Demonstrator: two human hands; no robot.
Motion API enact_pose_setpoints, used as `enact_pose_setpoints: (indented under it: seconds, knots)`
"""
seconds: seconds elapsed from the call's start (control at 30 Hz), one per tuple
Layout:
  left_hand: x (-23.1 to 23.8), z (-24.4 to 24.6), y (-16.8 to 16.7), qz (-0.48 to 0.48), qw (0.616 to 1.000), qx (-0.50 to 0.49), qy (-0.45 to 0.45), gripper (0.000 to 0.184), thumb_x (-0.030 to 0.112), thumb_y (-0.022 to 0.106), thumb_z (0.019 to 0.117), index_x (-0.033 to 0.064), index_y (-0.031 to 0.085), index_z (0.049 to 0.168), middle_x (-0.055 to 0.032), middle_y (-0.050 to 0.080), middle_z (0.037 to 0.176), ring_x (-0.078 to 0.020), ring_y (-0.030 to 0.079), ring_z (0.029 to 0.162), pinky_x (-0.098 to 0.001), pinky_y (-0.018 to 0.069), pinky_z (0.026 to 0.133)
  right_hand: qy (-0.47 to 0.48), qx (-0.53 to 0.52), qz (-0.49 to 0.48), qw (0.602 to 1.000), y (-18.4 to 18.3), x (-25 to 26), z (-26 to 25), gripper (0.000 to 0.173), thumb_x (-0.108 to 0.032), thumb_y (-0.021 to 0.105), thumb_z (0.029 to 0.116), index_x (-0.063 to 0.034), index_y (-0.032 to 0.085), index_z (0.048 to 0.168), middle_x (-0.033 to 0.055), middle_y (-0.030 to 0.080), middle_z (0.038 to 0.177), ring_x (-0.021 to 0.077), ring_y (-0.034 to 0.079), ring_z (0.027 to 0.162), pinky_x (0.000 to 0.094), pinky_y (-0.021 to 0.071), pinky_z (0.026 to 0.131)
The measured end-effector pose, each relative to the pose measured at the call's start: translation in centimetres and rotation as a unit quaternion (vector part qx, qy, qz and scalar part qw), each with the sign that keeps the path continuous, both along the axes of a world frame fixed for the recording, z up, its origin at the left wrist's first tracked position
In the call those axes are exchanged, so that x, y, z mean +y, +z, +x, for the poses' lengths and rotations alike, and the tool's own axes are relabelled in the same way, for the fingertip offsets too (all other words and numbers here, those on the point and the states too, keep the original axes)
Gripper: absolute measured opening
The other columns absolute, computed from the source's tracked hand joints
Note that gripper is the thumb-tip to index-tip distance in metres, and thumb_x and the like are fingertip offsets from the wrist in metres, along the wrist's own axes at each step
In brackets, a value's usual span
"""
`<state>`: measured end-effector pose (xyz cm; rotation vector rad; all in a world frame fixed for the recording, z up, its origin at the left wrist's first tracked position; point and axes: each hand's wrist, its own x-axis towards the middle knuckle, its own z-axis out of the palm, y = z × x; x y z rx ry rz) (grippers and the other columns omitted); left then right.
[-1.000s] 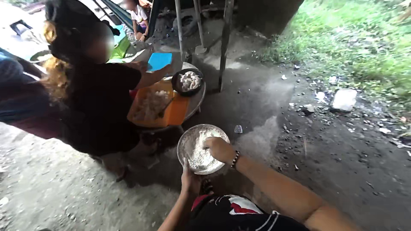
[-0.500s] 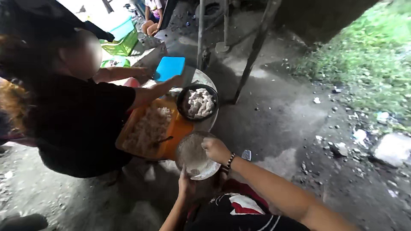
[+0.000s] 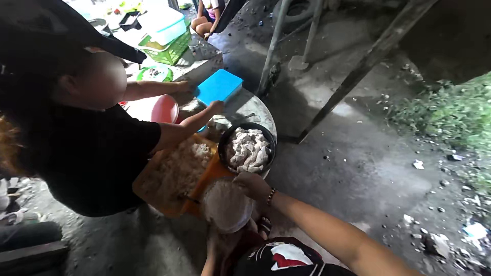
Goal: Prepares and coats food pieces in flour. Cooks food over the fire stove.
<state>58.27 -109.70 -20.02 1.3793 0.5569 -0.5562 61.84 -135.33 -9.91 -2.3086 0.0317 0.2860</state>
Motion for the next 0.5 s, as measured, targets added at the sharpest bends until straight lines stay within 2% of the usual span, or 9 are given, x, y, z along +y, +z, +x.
enact_pose_setpoints:
  seconds: [0.03, 0.1, 0.17, 0.27, 0.33, 0.4, 0.47, 0.5]
  knots:
    - [-0.1, 0.4, -0.1, 0.018, 1.000, 0.006, -0.002, 0.051, 0.042, 0.036, 0.1112, 0.0115, 0.039, 0.152, -0.0151, 0.058, 0.133, -0.0229, 0.062, 0.108, -0.0453, 0.0558, 0.087, -0.016, -0.009, 0.008, 1.000, 0.0, -1.2, 0.4, 0.031, -0.011, 0.060, 0.0984, -0.0074, 0.072, 0.128, 0.0166, 0.069, 0.128, 0.0316, 0.066, 0.121, 0.0518, 0.0505, 0.107]
    - [-0.2, 1.0, -0.5, 0.062, 0.998, 0.020, -0.023, 0.055, 0.043, 0.037, 0.1111, 0.0111, 0.034, 0.155, -0.0188, 0.053, 0.142, -0.0288, 0.058, 0.118, -0.0515, 0.0526, 0.095, -0.064, -0.013, 0.038, 0.997, 0.5, -3.8, 1.0, 0.030, -0.015, 0.060, 0.1005, -0.0044, 0.072, 0.125, 0.0169, 0.071, 0.125, 0.0298, 0.068, 0.117, 0.0485, 0.0509, 0.107]
    - [-0.2, 1.8, -1.3, 0.096, 0.994, 0.028, -0.034, 0.056, 0.044, 0.038, 0.1108, 0.0099, 0.035, 0.156, -0.0216, 0.051, 0.144, -0.0330, 0.057, 0.121, -0.0555, 0.0508, 0.097, -0.111, -0.008, 0.039, 0.993, 0.4, -6.9, 2.1, 0.030, -0.019, 0.059, 0.1016, -0.0037, 0.072, 0.124, 0.0168, 0.072, 0.123, 0.0286, 0.069, 0.115, 0.0474, 0.0513, 0.107]
    - [-1.0, 2.2, -1.0, 0.107, 0.993, 0.043, -0.027, 0.055, 0.045, 0.037, 0.1109, 0.0100, 0.039, 0.153, -0.0219, 0.055, 0.136, -0.0320, 0.059, 0.110, -0.0532, 0.0538, 0.088, -0.178, 0.009, -0.005, 0.984, -0.2, -12.2, 5.0, 0.029, -0.019, 0.058, 0.1029, -0.0055, 0.073, 0.125, 0.0165, 0.072, 0.124, 0.0301, 0.067, 0.119, 0.0516, 0.0500, 0.108]
    - [-1.6, 2.0, 0.3, 0.113, 0.992, 0.045, -0.032, 0.057, 0.046, 0.033, 0.1111, 0.0087, 0.038, 0.154, -0.0221, 0.052, 0.142, -0.0335, 0.058, 0.118, -0.0546, 0.0529, 0.093, -0.208, 0.018, -0.036, 0.977, -0.5, -15.5, 7.9, 0.026, -0.015, 0.060, 0.1023, -0.0075, 0.074, 0.123, 0.0166, 0.072, 0.123, 0.0326, 0.067, 0.118, 0.0564, 0.0503, 0.106]
    - [-2.1, 1.8, 0.9, 0.115, 0.993, 0.025, -0.013, 0.055, 0.041, 0.033, 0.1119, 0.0059, 0.036, 0.154, -0.0226, 0.051, 0.143, -0.0326, 0.057, 0.120, -0.0527, 0.0534, 0.094, -0.214, 0.015, -0.063, 0.975, -1.4, -18.3, 11.6, 0.024, -0.014, 0.061, 0.1022, -0.0081, 0.075, 0.121, 0.0180, 0.073, 0.121, 0.0360, 0.068, 0.116, 0.0607, 0.0507, 0.104]
    - [-2.1, 1.5, 0.2, 0.128, 0.992, -0.008, -0.015, 0.049, 0.032, 0.034, 0.1121, 0.0033, 0.036, 0.152, -0.0206, 0.051, 0.141, -0.0283, 0.056, 0.122, -0.0469, 0.0533, 0.096, -0.191, 0.032, -0.093, 0.977, -2.8, -20.7, 16.0, 0.027, -0.015, 0.058, 0.1029, -0.0086, 0.074, 0.124, 0.0194, 0.072, 0.122, 0.0379, 0.067, 0.119, 0.0625, 0.0494, 0.105]
    - [-1.7, 1.6, -1.1, 0.125, 0.992, -0.007, -0.007, 0.050, 0.032, 0.034, 0.1121, 0.0033, 0.037, 0.154, -0.0202, 0.051, 0.146, -0.0283, 0.055, 0.127, -0.0472, 0.0517, 0.100, -0.178, 0.043, -0.106, 0.977, -3.8, -21.8, 18.3, 0.028, -0.013, 0.056, 0.1028, -0.0082, 0.074, 0.124, 0.0202, 0.071, 0.124, 0.0384, 0.066, 0.121, 0.0626, 0.0486, 0.106]
